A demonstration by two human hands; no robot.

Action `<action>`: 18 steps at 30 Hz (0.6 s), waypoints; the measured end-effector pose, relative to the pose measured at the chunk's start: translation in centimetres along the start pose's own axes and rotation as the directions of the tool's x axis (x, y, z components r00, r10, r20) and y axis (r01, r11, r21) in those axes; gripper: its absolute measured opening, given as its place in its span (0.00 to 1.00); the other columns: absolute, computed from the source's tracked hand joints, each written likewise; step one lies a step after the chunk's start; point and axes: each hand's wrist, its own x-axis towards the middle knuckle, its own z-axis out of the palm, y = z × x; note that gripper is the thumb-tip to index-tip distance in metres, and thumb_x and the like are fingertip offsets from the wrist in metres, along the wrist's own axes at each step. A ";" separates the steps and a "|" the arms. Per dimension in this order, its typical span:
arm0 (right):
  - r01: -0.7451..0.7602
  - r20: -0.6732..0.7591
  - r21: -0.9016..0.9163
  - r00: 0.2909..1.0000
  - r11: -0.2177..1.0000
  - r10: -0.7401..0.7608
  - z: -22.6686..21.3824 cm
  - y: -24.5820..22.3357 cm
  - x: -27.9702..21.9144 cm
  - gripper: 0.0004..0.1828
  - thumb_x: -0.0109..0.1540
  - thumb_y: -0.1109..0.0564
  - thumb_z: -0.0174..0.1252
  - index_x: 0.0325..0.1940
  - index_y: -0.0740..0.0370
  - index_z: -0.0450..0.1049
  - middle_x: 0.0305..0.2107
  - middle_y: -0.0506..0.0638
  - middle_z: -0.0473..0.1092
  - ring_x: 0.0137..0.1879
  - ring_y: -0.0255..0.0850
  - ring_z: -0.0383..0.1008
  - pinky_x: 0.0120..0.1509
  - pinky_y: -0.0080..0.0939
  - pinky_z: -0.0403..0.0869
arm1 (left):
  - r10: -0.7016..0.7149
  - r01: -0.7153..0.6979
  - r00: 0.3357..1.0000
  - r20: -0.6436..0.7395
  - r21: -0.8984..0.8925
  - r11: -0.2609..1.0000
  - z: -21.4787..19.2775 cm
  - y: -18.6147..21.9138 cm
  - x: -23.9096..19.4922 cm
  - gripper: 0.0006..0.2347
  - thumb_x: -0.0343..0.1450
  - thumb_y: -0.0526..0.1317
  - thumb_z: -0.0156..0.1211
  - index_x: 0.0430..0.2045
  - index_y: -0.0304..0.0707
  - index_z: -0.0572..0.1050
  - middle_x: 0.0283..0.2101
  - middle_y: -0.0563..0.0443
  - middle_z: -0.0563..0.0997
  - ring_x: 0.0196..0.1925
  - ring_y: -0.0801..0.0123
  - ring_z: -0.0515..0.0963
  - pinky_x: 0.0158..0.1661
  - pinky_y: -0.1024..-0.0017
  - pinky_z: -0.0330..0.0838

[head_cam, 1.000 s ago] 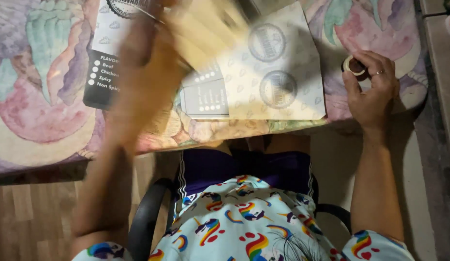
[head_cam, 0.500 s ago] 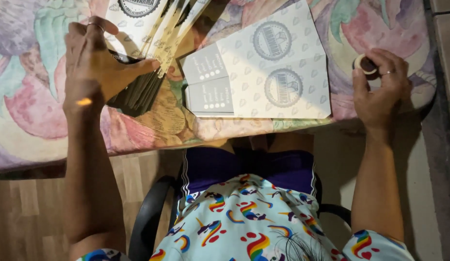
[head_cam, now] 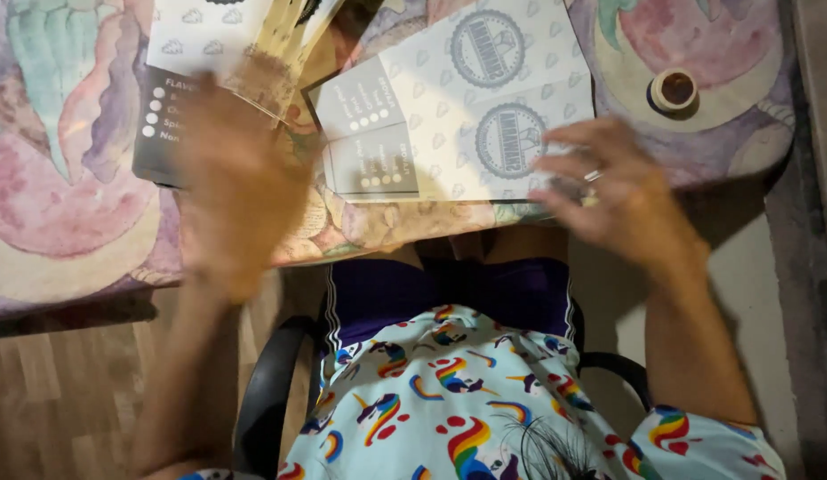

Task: Folding and taping paper shawarma wrappers.

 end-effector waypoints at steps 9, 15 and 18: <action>0.157 0.156 -0.073 0.977 0.985 -0.145 1.2 -2.5 1.8 0.10 0.66 0.61 0.68 0.47 0.69 0.79 0.49 0.55 0.75 0.55 0.51 0.72 0.59 0.43 0.74 | 0.420 -0.390 0.906 -0.059 -0.503 0.771 1.4 6.1 -1.6 0.09 0.73 0.37 0.71 0.36 0.29 0.78 0.47 0.42 0.79 0.48 0.54 0.76 0.48 0.59 0.69; 0.164 0.103 -0.015 0.981 0.986 -0.162 1.5 -1.9 1.6 0.10 0.64 0.62 0.71 0.46 0.70 0.81 0.48 0.57 0.77 0.54 0.51 0.74 0.57 0.44 0.76 | 0.431 -0.392 0.900 -0.058 -0.540 0.745 1.9 5.8 -1.6 0.04 0.76 0.34 0.65 0.35 0.30 0.78 0.48 0.42 0.79 0.49 0.55 0.76 0.49 0.59 0.67; 0.186 0.080 0.010 0.979 0.983 -0.186 1.7 -1.4 1.4 0.11 0.62 0.63 0.74 0.46 0.70 0.82 0.49 0.57 0.77 0.52 0.52 0.74 0.55 0.44 0.78 | 0.444 -0.411 0.893 -0.070 -0.525 0.745 2.0 5.7 -1.7 0.05 0.75 0.34 0.67 0.36 0.29 0.80 0.49 0.41 0.79 0.48 0.53 0.77 0.49 0.58 0.69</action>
